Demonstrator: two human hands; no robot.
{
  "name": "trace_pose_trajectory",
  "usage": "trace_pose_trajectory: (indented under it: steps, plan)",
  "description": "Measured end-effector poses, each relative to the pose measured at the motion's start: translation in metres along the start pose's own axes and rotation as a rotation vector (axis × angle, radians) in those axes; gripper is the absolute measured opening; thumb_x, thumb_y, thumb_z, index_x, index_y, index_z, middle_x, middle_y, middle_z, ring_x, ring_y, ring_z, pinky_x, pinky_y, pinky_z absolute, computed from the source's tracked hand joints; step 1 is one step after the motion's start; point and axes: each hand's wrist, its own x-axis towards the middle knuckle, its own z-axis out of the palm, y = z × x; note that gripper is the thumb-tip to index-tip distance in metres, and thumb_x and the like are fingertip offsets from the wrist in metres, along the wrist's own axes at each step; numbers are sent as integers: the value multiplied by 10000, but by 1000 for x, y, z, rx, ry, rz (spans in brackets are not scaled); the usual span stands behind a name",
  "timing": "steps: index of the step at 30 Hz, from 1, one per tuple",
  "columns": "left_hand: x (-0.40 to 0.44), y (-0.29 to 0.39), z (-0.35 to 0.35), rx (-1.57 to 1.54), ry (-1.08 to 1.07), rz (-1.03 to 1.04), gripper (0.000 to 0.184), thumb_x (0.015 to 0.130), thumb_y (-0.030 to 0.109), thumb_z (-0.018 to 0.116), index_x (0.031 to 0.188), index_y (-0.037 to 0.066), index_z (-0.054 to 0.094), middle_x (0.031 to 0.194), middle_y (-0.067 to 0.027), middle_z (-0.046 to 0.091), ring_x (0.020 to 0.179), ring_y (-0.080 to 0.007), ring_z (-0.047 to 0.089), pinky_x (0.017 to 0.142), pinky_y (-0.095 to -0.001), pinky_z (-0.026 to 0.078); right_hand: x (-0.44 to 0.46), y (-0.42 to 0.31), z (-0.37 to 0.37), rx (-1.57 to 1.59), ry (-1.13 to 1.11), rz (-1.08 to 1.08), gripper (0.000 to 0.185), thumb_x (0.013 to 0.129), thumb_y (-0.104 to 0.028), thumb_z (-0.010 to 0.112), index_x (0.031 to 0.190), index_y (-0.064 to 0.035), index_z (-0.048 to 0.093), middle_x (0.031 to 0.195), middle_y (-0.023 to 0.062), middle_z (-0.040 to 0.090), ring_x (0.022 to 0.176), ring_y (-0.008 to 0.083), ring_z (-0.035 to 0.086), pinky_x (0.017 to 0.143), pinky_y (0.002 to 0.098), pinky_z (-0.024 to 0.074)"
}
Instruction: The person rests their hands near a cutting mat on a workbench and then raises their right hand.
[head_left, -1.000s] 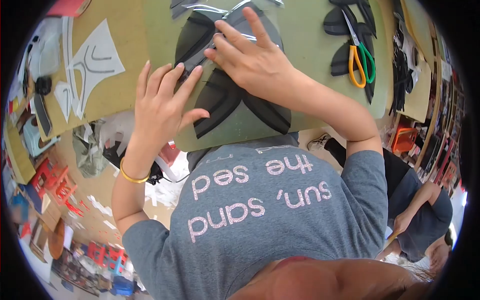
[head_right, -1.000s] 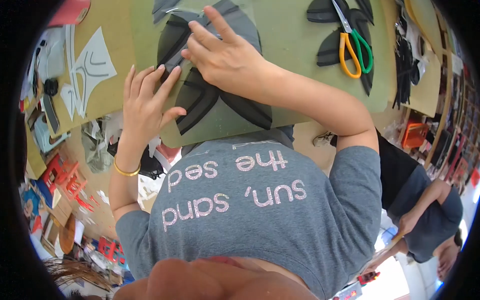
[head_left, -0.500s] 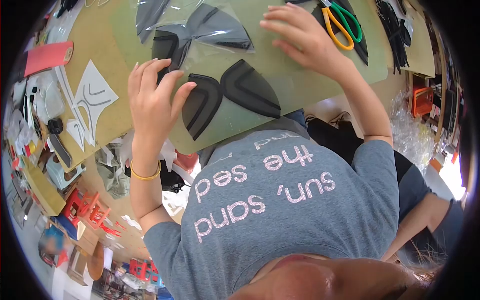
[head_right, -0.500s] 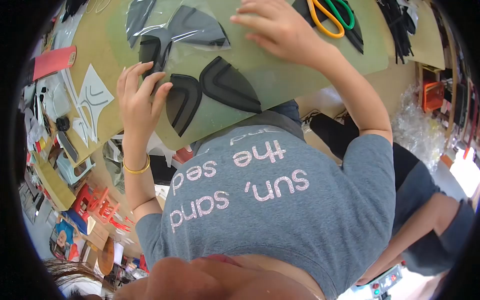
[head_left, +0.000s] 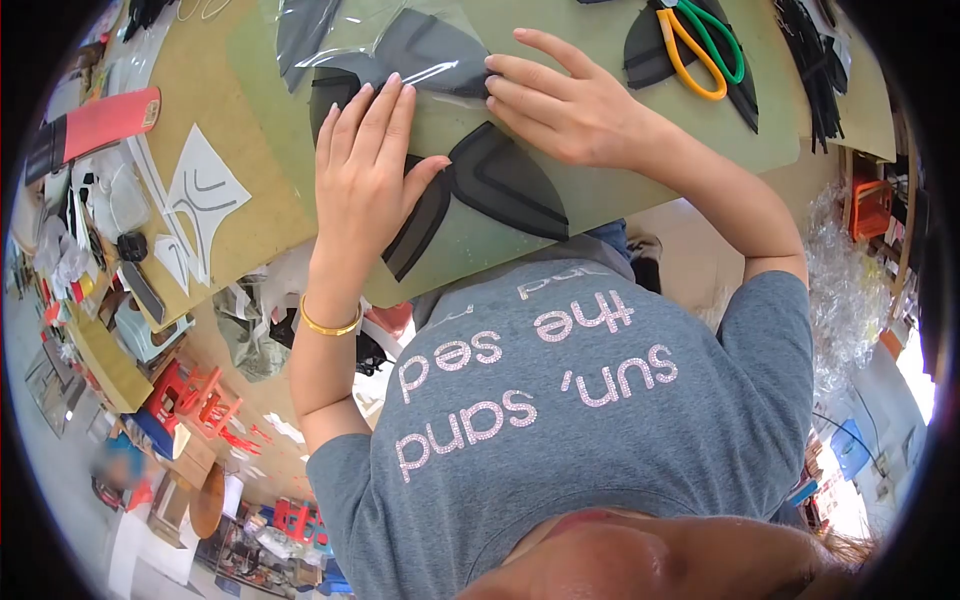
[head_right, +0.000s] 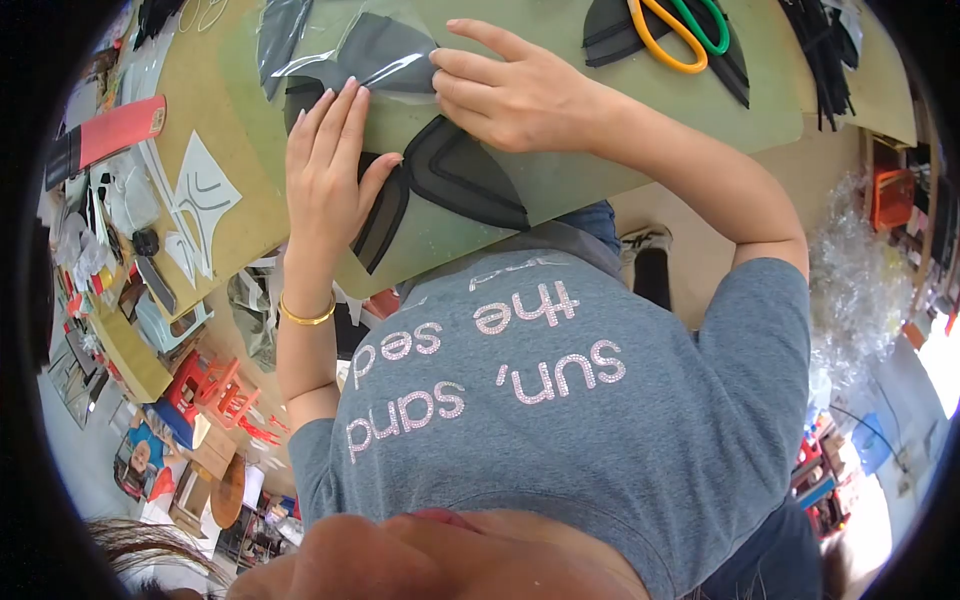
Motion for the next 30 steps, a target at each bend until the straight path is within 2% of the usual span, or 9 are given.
trace_pose_trajectory:
  steps: [6, 9, 12, 14, 15, 16, 18, 21, 30]
  plan:
    - [-2, -2, 5, -36, -8, -23, 713, 896, 529, 651, 1416, 48, 568, 1417, -90, 598, 1293, -284, 544, 1132, -487, 363, 5, -1, 3, 54, 77, 76, 183, 704, -133, 662, 855, -31, 683, 965, 62, 613, 1047, 219, 627, 1119, 497, 416]
    - [-3, -1, 6, -37, -6, -41, 735, 888, 541, 656, 1428, 53, 555, 1410, -85, 603, 1294, -271, 545, 1150, -506, 330, 18, 1, -10, 84, -4, 94, 217, 735, -107, 672, 928, -8, 669, 1024, 85, 619, 1068, 238, 638, 1125, 524, 415]
    - [-4, -1, 6, -33, -7, -53, 748, 881, 555, 660, 1430, 58, 554, 1403, -74, 610, 1294, -254, 546, 1169, -527, 288, 23, 8, -22, 171, -167, 129, 205, 866, 2, 628, 1064, -16, 677, 1178, 167, 636, 1082, 364, 607, 1061, 499, 416]
    - [-4, -1, 7, -38, -4, -61, 752, 879, 563, 660, 1429, 62, 554, 1399, -64, 615, 1292, -244, 549, 1181, -540, 260, 33, 12, -29, 172, -97, 162, 142, 879, -7, 644, 1018, -17, 673, 1076, 148, 658, 962, 327, 632, 988, 438, 469]
    - [-4, -1, 6, -49, -14, -64, 755, 879, 535, 676, 1448, 60, 534, 1419, -65, 601, 1308, -250, 539, 1181, -541, 259, 33, 12, -28, 159, -77, 151, 139, 858, -25, 652, 995, -16, 671, 1047, 133, 652, 955, 305, 636, 999, 442, 469]
    - [-4, 0, 5, -60, -24, -69, 760, 879, 506, 691, 1467, 59, 513, 1440, -65, 587, 1323, -257, 529, 1182, -542, 259, 34, 11, -27, 146, -58, 140, 139, 836, -44, 660, 971, -16, 669, 1018, 118, 646, 948, 283, 639, 1009, 446, 468]
    - [-4, 1, 2, -59, -38, -74, 756, 882, 482, 701, 1482, 67, 501, 1460, -63, 573, 1339, -260, 518, 1186, -541, 252, 26, 7, -19, 92, -49, 67, 211, 736, -109, 674, 923, -14, 663, 1002, 76, 599, 1042, 233, 629, 1125, 522, 413]
    - [-3, 1, 3, -28, -46, -71, 713, 891, 495, 684, 1465, 100, 533, 1462, -56, 571, 1339, -251, 515, 1192, -539, 234, 15, 2, -13, 71, -105, 46, 206, 733, -109, 680, 916, -16, 658, 990, 72, 589, 1019, 226, 621, 1109, 517, 427]
    - [-3, 3, 1, 36, -88, -66, 625, 912, 519, 642, 1435, 181, 586, 1483, -41, 546, 1339, -240, 510, 1198, -559, 191, 2, -4, -1, 72, -61, 77, 208, 736, -102, 681, 923, -12, 667, 976, 74, 602, 998, 223, 635, 1098, 507, 439]
